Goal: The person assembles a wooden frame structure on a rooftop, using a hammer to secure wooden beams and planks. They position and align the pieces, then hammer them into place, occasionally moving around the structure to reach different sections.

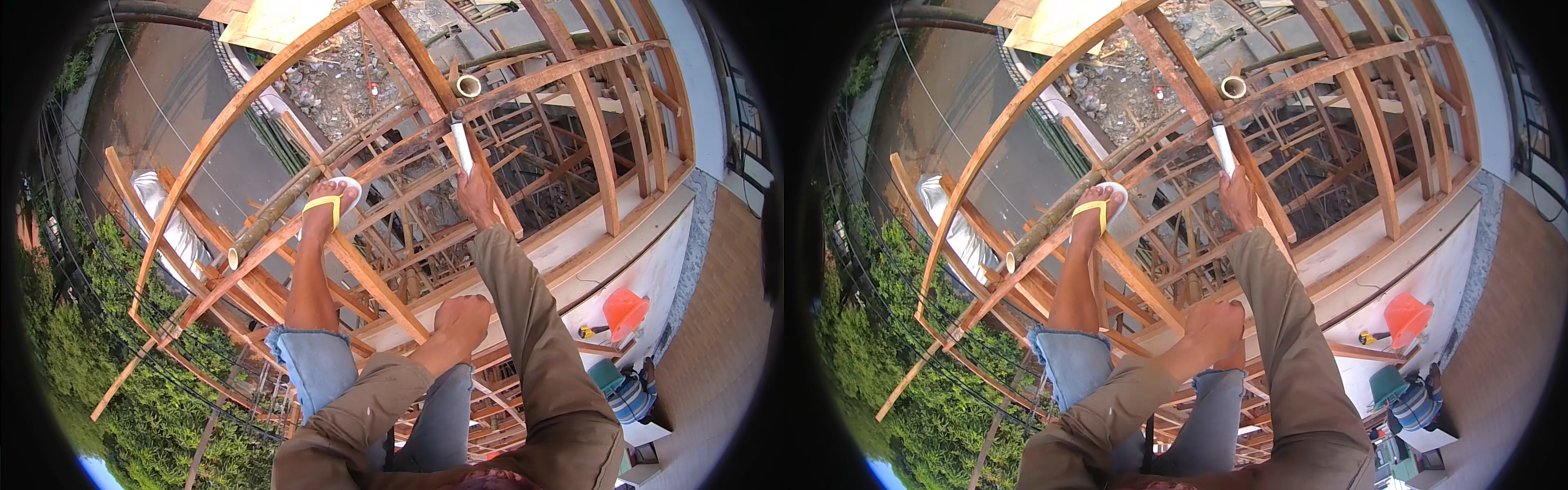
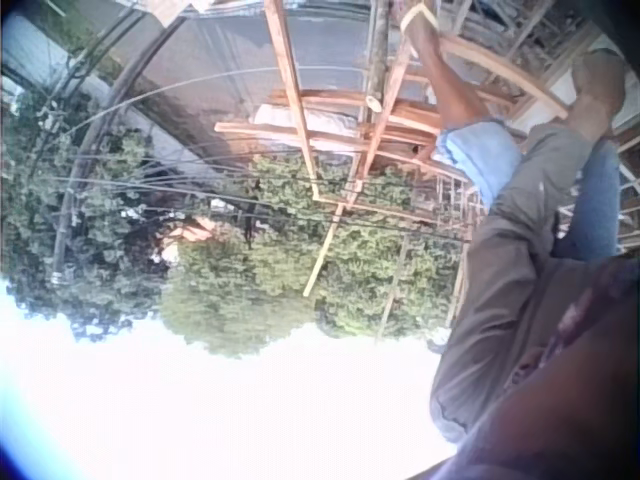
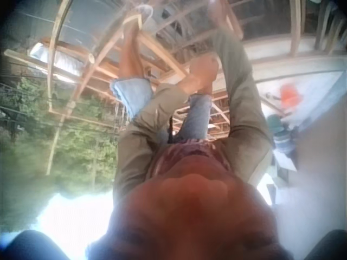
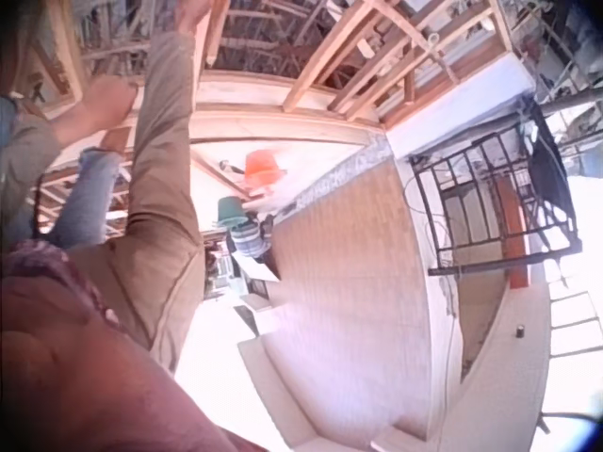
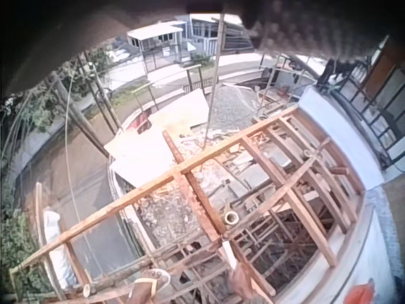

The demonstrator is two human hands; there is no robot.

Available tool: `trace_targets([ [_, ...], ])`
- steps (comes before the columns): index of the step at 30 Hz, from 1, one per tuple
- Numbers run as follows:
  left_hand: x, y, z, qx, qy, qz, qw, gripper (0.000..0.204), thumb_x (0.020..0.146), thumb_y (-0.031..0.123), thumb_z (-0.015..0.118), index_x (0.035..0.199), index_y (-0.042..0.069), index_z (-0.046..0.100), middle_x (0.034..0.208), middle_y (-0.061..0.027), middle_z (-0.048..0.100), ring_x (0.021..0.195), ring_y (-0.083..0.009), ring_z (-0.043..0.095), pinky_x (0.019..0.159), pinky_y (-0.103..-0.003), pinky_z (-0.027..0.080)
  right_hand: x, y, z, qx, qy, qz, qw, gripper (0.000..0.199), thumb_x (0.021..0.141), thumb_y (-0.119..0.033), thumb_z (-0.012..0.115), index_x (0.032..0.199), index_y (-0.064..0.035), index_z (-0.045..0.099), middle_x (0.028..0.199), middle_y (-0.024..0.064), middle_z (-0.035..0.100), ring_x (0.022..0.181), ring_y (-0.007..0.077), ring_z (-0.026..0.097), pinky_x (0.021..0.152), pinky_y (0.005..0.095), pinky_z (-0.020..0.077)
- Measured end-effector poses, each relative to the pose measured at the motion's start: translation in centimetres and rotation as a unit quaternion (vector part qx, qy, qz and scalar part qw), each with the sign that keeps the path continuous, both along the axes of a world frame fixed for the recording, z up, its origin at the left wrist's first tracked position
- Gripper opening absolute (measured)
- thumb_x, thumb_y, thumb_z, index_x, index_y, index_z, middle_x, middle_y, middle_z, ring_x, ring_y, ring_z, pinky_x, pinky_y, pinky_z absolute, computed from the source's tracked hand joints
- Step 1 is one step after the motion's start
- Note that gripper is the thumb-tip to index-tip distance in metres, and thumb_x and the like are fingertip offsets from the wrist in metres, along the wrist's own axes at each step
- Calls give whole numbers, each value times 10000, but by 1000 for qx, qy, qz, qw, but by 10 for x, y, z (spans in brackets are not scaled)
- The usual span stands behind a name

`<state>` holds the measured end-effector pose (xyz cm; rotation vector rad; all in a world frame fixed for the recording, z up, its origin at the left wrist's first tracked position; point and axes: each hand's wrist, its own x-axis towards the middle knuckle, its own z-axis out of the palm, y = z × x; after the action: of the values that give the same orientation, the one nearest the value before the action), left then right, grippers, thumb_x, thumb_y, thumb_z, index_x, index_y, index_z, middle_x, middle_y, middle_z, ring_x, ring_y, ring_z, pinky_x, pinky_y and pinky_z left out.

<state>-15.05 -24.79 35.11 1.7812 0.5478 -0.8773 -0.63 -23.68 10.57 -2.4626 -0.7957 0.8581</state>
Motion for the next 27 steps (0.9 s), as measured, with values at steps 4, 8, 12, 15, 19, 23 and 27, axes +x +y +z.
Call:
trace_targets([
  [4,13,27,9,86,-28,199,976,314,915,233,647,1056,-48,632,961,-225,700,820,-407,704,732,-461,574,-13,-30,31,50,96,-31,994,331,1009,-304,568,1084,12,506,813,306,646,794,533,638,667,532,490],
  [8,20,43,3,144,-113,410,894,589,834,268,777,1252,-86,558,1145,-269,638,1008,-372,678,850,-448,544,-47,-86,78,166,71,-55,982,304,992,-254,614,1149,-10,524,805,238,656,741,449,667,649,473,515],
  [12,23,34,-13,155,-200,430,866,800,788,307,842,1387,-80,479,1272,-256,597,1165,-288,620,956,-417,490,-68,-137,99,284,155,-72,943,319,984,-223,630,1194,-20,502,853,191,666,746,371,683,647,440,526],
  [15,17,17,-23,-52,-162,420,891,541,841,233,802,1259,-33,585,1109,-170,690,1034,-245,671,897,-415,518,-69,-153,105,306,196,3,932,356,990,-199,599,1261,-17,457,1008,202,650,872,379,669,719,434,530],
  [19,14,0,-41,-62,-147,383,910,333,851,167,767,1109,-6,646,927,-152,723,890,-302,717,792,-426,535,-53,-166,125,240,72,104,963,538,883,-19,561,1397,-11,405,1263,251,535,1115,433,554,974,492,448],
  [23,12,-11,-45,65,-135,194,970,393,754,13,679,1144,35,630,931,-223,685,913,-441,656,775,-504,519,-29,-184,159,254,87,15,963,829,719,61,586,1504,-32,336,1462,264,381,1335,430,439,1086,491,403],
  [27,10,-19,-40,48,-93,79,991,393,744,50,702,1134,63,656,927,-194,698,909,-413,668,782,-515,526,-5,-200,188,250,96,165,949,800,732,-36,722,1477,-118,441,1471,248,390,1347,445,433,1109,502,392],
])
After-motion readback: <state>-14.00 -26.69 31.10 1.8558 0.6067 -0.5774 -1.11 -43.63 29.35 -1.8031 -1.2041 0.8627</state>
